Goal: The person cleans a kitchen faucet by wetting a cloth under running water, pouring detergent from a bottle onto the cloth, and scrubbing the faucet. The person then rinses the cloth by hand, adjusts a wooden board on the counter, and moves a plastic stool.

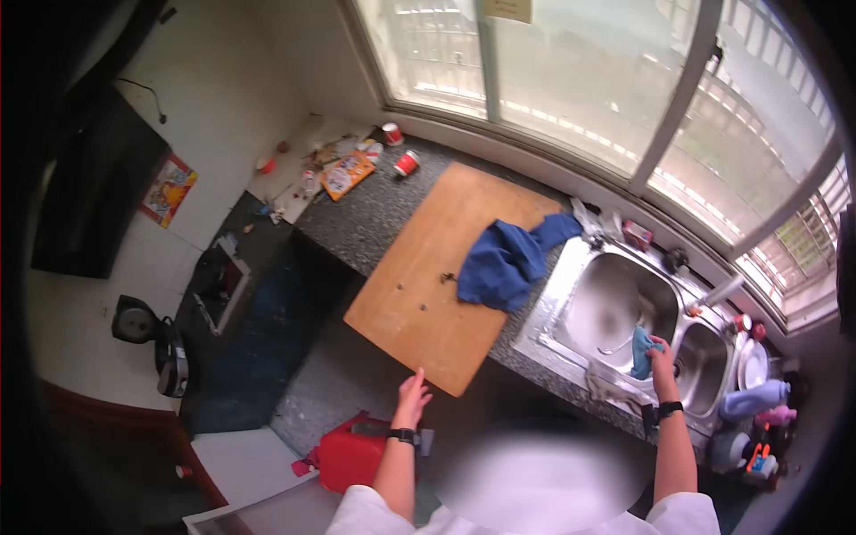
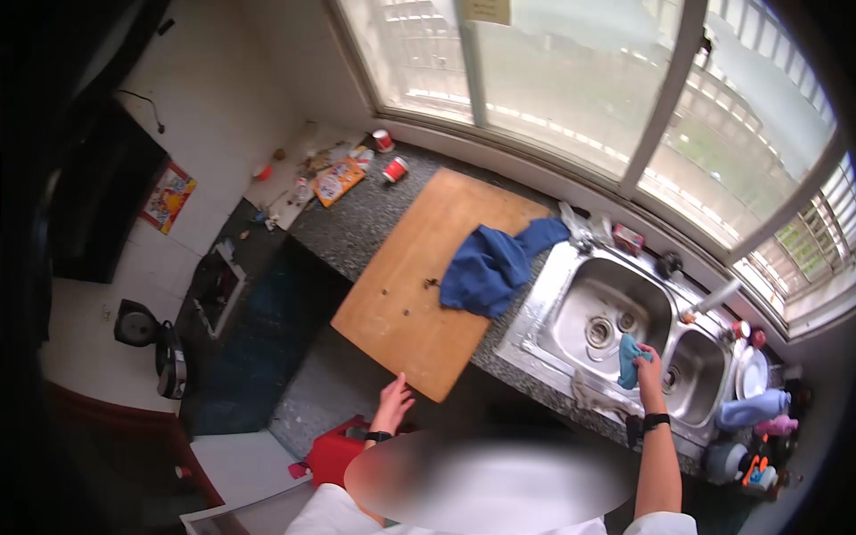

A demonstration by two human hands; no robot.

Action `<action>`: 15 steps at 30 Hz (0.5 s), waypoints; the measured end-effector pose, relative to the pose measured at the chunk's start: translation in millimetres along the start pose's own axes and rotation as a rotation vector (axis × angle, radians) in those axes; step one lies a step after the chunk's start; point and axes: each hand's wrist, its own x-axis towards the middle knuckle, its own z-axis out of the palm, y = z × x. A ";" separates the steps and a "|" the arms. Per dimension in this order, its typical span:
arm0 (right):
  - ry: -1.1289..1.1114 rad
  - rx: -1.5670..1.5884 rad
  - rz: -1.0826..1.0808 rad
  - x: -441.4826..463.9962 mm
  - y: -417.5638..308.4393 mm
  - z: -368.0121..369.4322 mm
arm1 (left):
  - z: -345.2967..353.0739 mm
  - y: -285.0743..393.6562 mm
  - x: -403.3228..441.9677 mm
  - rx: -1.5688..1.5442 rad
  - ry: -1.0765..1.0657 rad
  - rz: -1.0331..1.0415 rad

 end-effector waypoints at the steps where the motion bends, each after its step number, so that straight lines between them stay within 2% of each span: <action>1: -0.026 0.039 -0.001 0.4 -11.0 12.4 | 5.2 2.8 2.3 -0.118 -0.066 0.006; 2: -0.053 0.075 -0.004 3.7 -21.0 25.7 | 8.2 1.6 7.6 -0.238 -0.136 0.014; 6: -0.183 0.129 -0.055 16.4 -56.9 74.3 | 9.0 -23.2 36.0 -0.322 -0.052 0.051; 8: -0.264 0.022 -0.142 30.1 -48.7 96.7 | 8.4 -21.9 45.9 -0.179 -0.005 0.109; 9: -0.303 0.019 -0.141 33.3 -53.7 107.7 | 7.8 -19.2 50.7 -0.212 0.057 0.055; 12: -0.403 0.004 -0.105 28.6 -93.0 143.7 | -14.0 -14.2 96.0 -0.247 0.163 0.091; 13: -0.447 -0.011 -0.066 22.8 -106.6 155.3 | -23.6 -13.8 113.8 -0.315 0.122 0.231; 14: -0.454 -0.027 -0.063 21.5 -110.0 168.5 | -34.7 -1.4 128.2 -0.246 0.167 0.198; 15: -0.381 -0.227 -0.099 27.1 -112.8 188.9 | -38.3 19.2 133.3 -0.296 0.221 0.226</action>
